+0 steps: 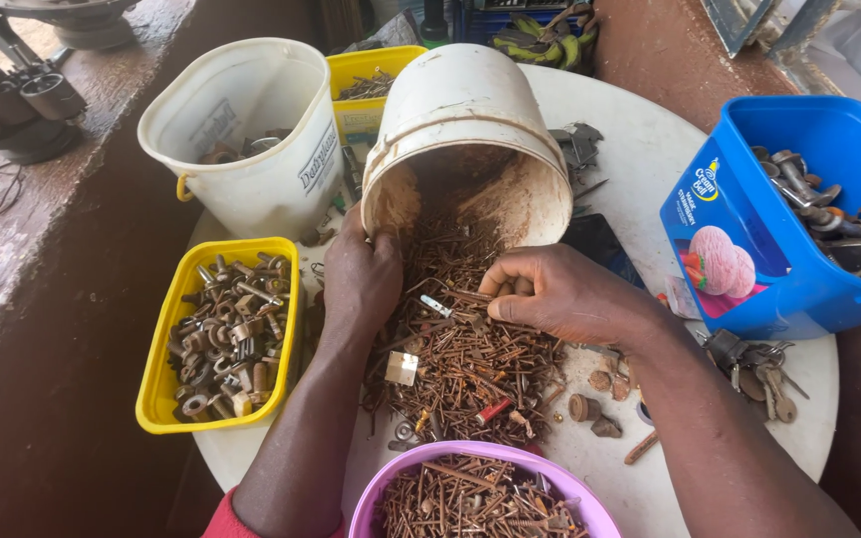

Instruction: Sorting through a pile of nails, screws, and other small metal hardware on a table and placing them into containers.

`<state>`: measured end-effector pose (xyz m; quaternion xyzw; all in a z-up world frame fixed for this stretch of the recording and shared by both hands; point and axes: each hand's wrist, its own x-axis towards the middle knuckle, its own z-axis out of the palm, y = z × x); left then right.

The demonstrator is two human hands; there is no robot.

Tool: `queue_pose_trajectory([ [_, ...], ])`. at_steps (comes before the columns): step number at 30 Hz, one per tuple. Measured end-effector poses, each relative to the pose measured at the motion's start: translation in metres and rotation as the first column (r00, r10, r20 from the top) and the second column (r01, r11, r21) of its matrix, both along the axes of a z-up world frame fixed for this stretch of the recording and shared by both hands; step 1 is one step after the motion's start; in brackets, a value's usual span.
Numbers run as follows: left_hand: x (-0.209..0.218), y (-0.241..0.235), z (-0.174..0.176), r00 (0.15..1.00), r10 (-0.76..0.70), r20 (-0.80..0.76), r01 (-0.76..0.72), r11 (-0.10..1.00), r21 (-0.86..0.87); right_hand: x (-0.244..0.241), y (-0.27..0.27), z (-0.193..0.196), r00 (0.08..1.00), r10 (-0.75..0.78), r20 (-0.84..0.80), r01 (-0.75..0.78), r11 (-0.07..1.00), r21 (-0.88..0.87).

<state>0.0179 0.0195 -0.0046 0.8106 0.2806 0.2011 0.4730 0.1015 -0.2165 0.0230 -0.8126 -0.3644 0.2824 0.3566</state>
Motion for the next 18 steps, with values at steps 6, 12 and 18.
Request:
queue_pose_trajectory([
  [6, 0.0, 0.001, 0.001, 0.999, -0.008, 0.034, 0.009, 1.0, -0.005, -0.009, 0.002, 0.015, 0.999, 0.033, 0.005, -0.032, 0.996, -0.085],
  [12, -0.004, 0.0, 0.007, 0.999, -0.028, 0.032, 0.029, 0.999, -0.019, -0.035, 0.008, 0.051, 0.992, 0.114, 0.062, -0.095, 0.965, -0.245],
  [18, 0.006, 0.009, -0.011, 0.998, -0.046, 0.051, 0.046, 0.999, 0.001, -0.059, 0.02, 0.052, 0.924, 0.228, 0.306, -0.066, 0.886, -0.46],
])
